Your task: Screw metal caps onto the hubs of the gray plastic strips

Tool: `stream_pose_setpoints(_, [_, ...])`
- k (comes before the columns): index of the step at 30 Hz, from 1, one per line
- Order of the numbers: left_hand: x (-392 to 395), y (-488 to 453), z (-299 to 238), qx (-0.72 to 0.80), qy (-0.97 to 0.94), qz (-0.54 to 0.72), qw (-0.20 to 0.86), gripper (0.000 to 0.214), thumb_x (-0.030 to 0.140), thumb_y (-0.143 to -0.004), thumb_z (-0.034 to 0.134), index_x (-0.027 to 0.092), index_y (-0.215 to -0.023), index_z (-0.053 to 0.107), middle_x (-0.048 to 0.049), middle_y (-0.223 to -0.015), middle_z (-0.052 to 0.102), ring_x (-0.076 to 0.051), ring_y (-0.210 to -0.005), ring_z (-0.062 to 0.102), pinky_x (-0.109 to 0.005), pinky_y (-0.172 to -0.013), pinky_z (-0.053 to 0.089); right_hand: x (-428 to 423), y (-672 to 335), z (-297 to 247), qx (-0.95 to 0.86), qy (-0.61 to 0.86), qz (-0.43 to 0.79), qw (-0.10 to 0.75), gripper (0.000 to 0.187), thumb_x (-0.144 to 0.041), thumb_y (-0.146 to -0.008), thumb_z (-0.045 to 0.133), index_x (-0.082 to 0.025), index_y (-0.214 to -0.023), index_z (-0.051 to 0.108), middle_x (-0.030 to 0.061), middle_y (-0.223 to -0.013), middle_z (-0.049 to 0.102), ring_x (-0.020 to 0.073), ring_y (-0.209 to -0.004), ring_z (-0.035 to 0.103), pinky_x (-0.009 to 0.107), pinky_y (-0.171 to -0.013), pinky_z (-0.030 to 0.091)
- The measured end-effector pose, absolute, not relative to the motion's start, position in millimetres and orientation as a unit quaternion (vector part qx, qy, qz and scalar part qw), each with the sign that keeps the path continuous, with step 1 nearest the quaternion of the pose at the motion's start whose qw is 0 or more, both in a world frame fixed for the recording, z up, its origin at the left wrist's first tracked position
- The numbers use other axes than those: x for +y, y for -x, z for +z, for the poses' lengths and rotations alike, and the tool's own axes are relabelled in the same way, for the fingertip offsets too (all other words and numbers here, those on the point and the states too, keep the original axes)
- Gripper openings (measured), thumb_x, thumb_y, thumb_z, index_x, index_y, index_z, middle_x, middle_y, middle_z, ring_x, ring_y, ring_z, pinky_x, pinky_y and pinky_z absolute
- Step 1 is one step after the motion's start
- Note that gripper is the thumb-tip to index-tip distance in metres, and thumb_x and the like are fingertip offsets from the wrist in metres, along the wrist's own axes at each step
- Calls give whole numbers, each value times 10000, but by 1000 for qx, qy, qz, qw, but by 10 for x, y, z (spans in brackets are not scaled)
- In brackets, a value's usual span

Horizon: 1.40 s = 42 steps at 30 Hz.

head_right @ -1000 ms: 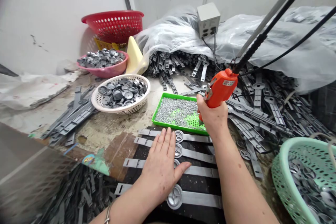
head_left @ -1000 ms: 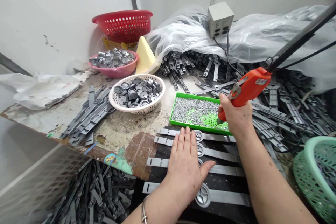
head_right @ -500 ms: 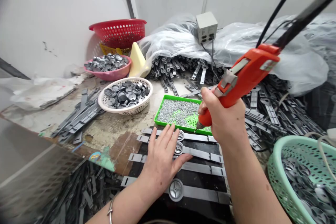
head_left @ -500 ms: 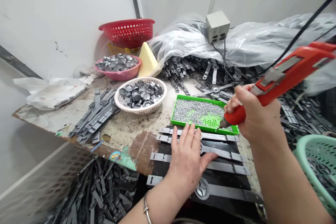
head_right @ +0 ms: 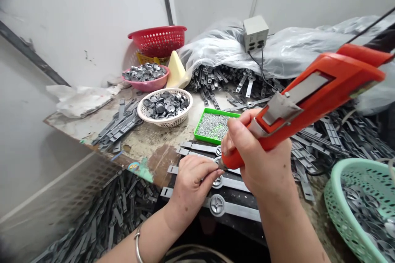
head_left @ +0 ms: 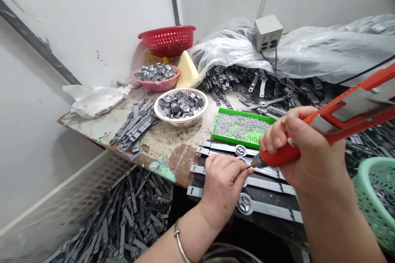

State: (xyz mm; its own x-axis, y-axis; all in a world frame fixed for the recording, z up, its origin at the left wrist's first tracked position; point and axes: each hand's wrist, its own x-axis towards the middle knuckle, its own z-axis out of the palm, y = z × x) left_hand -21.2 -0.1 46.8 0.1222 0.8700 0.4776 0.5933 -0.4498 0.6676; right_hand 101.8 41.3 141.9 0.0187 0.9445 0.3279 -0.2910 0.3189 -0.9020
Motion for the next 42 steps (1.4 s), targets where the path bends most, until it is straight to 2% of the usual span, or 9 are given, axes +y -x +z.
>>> stream_pose_setpoints(6, [-108, 279, 437, 494, -744, 418, 168, 116, 269, -886, 603, 236, -837, 703, 2, -833, 705, -158, -794, 603, -372, -854, 381, 242, -921, 1354, -481, 353, 487, 638, 199, -255, -767, 661, -219, -709, 474, -65, -480, 494, 95, -399, 464, 238, -401, 418])
stream_pose_setpoints(12, [-145, 293, 397, 483, -753, 416, 164, 109, 255, -890, 598, 236, -858, 700, 6, -851, 705, -156, -801, 606, -378, -857, 388, 216, -937, 1269, -490, 355, 478, 636, 213, -249, -765, 666, -207, -680, 474, -61, -468, 494, 96, -393, 472, 253, -412, 450])
stream_pose_setpoints(15, [-169, 290, 365, 494, -756, 407, 138, 123, 298, -885, 601, 227, -952, 678, -27, -982, 689, -187, -898, 597, -401, -884, 403, 268, -962, 1250, -492, 355, 473, 639, 215, -238, -761, 666, -201, -659, 481, -62, -458, 485, 94, -387, 470, 234, -380, 430])
stream_pose_setpoints(20, [-269, 241, 247, 522, -760, 377, 90, 354, 434, -823, 646, 139, -1015, 618, -150, -1185, 577, -280, -1122, 521, -462, -950, 422, 442, -987, 1131, -493, 393, 403, 663, 200, -265, -750, 687, -201, -671, 514, -65, -464, 493, 98, -392, 489, 249, -414, 458])
stream_pose_setpoints(23, [-295, 192, 180, 533, -788, 295, 88, 580, 531, -746, 689, 179, -1190, 567, -176, -1368, 444, -344, -1287, 384, -519, -1009, 379, 553, -981, 1008, -503, 434, 360, 656, 210, -300, -740, 699, -201, -675, 526, -63, -470, 490, 99, -405, 496, 233, -398, 430])
stream_pose_setpoints(26, [-265, 163, 149, 534, -808, 227, 100, 773, 684, -737, 585, 239, -1353, 441, -173, -1483, 294, -362, -1373, 237, -555, -1048, 321, 633, -971, 898, -514, 462, 343, 637, 242, -352, -738, 700, -201, -666, 525, -56, -476, 503, 99, -396, 489, 226, -366, 394])
stream_pose_setpoints(29, [-217, 155, 153, 528, -823, 180, 112, 859, 781, -752, 424, 224, -1404, 380, -172, -1509, 247, -356, -1396, 167, -562, -1085, 252, 681, -963, 825, -515, 481, 354, 615, 263, -385, -733, 699, -202, -667, 521, -44, -488, 526, 107, -384, 487, 231, -335, 368])
stream_pose_setpoints(34, [-180, 137, 194, 534, -826, 121, 134, 908, 815, -752, 331, 189, -1408, 383, -164, -1504, 260, -338, -1401, 156, -540, -1121, 182, 725, -948, 766, -510, 494, 345, 614, 276, -405, -712, 704, -204, -667, 520, -33, -487, 529, 140, -434, 533, 256, -370, 397])
stream_pose_setpoints(42, [-186, 137, 174, 530, -830, 104, 136, 855, 782, -803, 288, 190, -1414, 376, -140, -1507, 264, -335, -1405, 137, -541, -1128, 154, 733, -934, 767, -531, 501, 313, 607, 298, -447, -722, 679, -205, -672, 514, -37, -476, 519, 119, -410, 490, 262, -392, 387])
